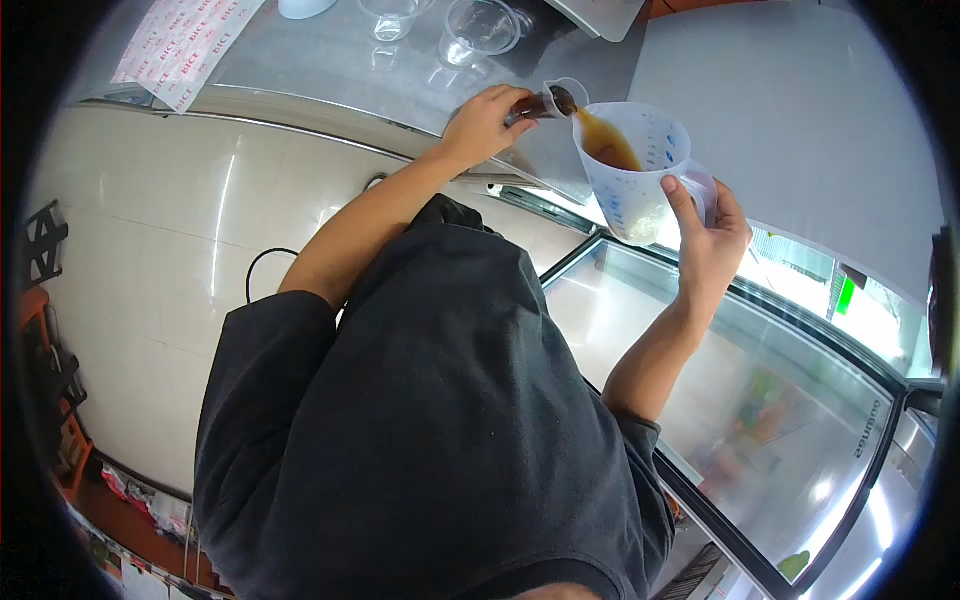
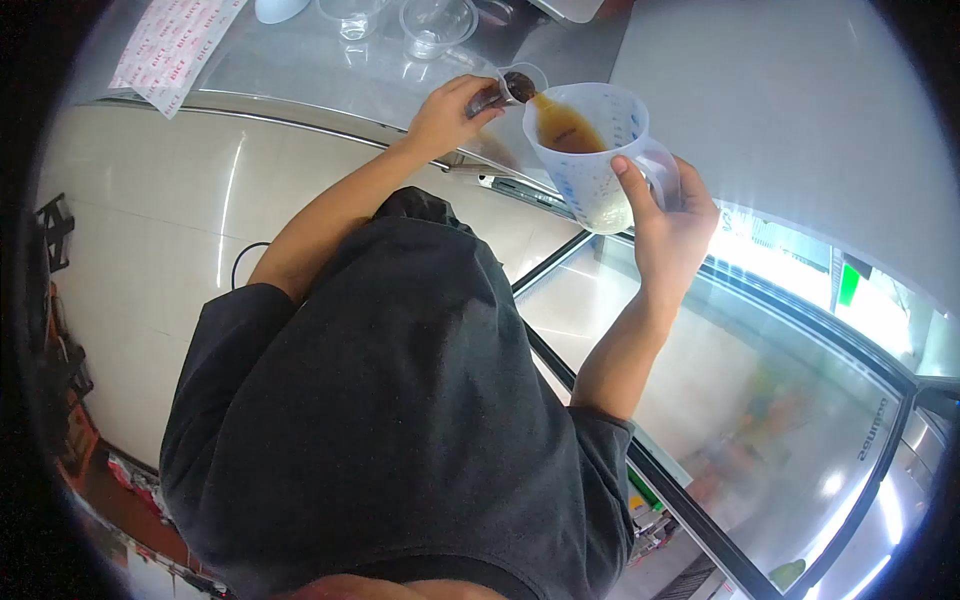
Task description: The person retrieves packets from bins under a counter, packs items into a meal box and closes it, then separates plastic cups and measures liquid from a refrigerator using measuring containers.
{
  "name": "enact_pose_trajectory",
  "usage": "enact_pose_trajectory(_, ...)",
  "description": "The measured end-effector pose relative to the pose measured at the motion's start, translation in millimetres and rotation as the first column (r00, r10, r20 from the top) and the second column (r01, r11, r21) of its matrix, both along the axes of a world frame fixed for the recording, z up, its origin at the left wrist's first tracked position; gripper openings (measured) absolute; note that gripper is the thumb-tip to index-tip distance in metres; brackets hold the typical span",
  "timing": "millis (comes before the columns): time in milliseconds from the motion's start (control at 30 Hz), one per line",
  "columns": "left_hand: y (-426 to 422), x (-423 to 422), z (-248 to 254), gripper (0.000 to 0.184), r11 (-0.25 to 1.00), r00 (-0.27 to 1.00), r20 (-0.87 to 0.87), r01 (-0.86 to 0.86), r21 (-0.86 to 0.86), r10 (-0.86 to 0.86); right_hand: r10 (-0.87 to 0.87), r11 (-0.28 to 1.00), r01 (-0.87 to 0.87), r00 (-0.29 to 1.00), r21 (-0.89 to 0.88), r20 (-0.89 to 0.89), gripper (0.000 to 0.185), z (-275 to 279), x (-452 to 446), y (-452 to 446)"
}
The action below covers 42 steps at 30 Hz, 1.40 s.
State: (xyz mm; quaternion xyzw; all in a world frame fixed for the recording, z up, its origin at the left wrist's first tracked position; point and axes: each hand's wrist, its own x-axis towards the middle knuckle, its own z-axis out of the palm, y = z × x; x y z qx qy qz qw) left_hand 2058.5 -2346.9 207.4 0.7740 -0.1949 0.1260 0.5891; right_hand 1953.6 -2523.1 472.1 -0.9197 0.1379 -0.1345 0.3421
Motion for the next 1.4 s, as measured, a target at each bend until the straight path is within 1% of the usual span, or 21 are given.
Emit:
enact_pose_trajectory(200, -1, 0, 0, 0.039, 1.0, 1.0, -0.016, -0.001, -0.005, 0.001, 0.006, 1.0, -0.006, 1.0, 0.017, 0.005, 0.048, -1, 1, -1)
enact_pose_trajectory(267, -1, 0, 0, 0.04, 1.0, 1.0, 0.005, 0.0, -0.021, 0.001, 0.007, 1.0, -0.008, 1.0, 0.025, 0.011, 0.047, -1, 0, -1)
enact_pose_trajectory(433, -2, -1, 1, 0.04, 1.0, 1.0, -0.019, 0.001, -0.016, -0.002, -0.003, 0.996, 0.0, 1.0, 0.088, 0.031, 0.045, -4, -1, -3)
enact_pose_trajectory(567, -1, 0, 1, 0.041, 1.0, 1.0, -0.012, 0.012, -0.002, -0.012, -0.01, 0.996, 0.006, 0.999, 0.089, 0.042, 0.043, -12, -3, -10)
enact_pose_trajectory(633, -2, 0, 0, 0.043, 1.0, 1.0, -0.016, 0.004, 0.01, -0.004, -0.002, 0.987, -0.006, 0.999, 0.16, 0.052, 0.042, -13, -3, -11)
enact_pose_trajectory(700, -2, -1, 5, 0.045, 1.0, 1.0, -0.019, -0.005, 0.025, 0.005, -0.015, 0.986, 0.005, 0.998, 0.168, 0.06, 0.041, -15, -5, -12)
enact_pose_trajectory(767, -3, -4, 10, 0.046, 1.0, 1.0, 0.021, -0.021, -0.004, 0.021, -0.024, 0.984, 0.012, 0.997, 0.175, 0.069, 0.041, -18, -6, -14)
enact_pose_trajectory(833, -5, -6, 16, 0.046, 0.999, 0.999, 0.035, -0.036, -0.022, 0.036, -0.024, 0.965, -0.011, 0.991, 0.262, 0.129, 0.04, -23, -7, -17)
enact_pose_trajectory(867, -6, -6, 16, 0.046, 0.998, 0.998, 0.046, -0.047, -0.042, 0.049, -0.02, 0.964, -0.017, 0.991, 0.264, 0.135, 0.04, -26, -8, -18)
enact_pose_trajectory(900, -6, -7, 16, 0.046, 0.998, 0.997, 0.052, -0.052, -0.04, 0.054, -0.041, 0.952, -0.011, 0.986, 0.305, 0.164, 0.039, -30, -10, -20)
enact_pose_trajectory(933, -6, -7, 16, 0.046, 0.998, 0.998, 0.044, -0.036, -0.05, 0.038, -0.064, 0.939, -0.006, 0.979, 0.344, 0.191, 0.038, -33, -11, -21)
enact_pose_trajectory(967, -6, -7, 16, 0.046, 0.998, 0.999, 0.036, -0.02, -0.06, 0.022, -0.061, 0.939, -0.012, 0.978, 0.345, 0.198, 0.038, -36, -11, -21)
enact_pose_trajectory(1033, -5, -6, 16, 0.046, 0.999, 0.999, 0.037, -0.027, -0.043, 0.029, -0.116, 0.904, -0.006, 0.96, 0.427, 0.257, 0.036, -45, -13, -24)
enact_pose_trajectory(1100, -2, -4, 18, 0.046, 0.999, 0.999, 0.038, -0.032, -0.025, 0.033, -0.122, 0.891, -0.027, 0.947, 0.452, 0.297, 0.035, -54, -12, -27)
enact_pose_trajectory(1167, 0, -2, 23, 0.046, 0.999, 0.998, 0.054, -0.032, -0.032, 0.034, -0.188, 0.817, -0.069, 0.906, 0.572, 0.378, 0.033, -60, -13, -24)
enact_pose_trajectory(1200, 1, -2, 25, 0.046, 0.999, 0.998, 0.061, -0.032, -0.03, 0.034, -0.194, 0.834, -0.083, 0.881, 0.546, 0.431, 0.023, -63, -11, -21)
enact_pose_trajectory(1267, 2, -2, 30, 0.043, 0.995, 0.999, -0.042, -0.03, -0.091, 0.026, -0.218, 0.824, -0.079, 0.869, 0.56, 0.443, 0.023, -62, -12, -14)
enact_pose_trajectory(1300, 3, 0, 30, 0.043, 0.995, 0.999, -0.036, -0.03, -0.09, 0.027, -0.241, 0.816, -0.071, 0.86, 0.574, 0.449, 0.024, -61, -13, -12)
enact_pose_trajectory(1367, 3, 3, 35, 0.04, 0.986, 0.991, -0.134, -0.036, -0.163, 0.014, -0.268, 0.812, -0.055, 0.85, 0.581, 0.455, 0.026, -65, -15, -15)
enact_pose_trajectory(1400, 3, 3, 39, 0.04, 0.986, 0.991, -0.131, -0.037, -0.164, 0.015, -0.266, 0.803, -0.069, 0.847, 0.592, 0.459, 0.027, -67, -16, -18)
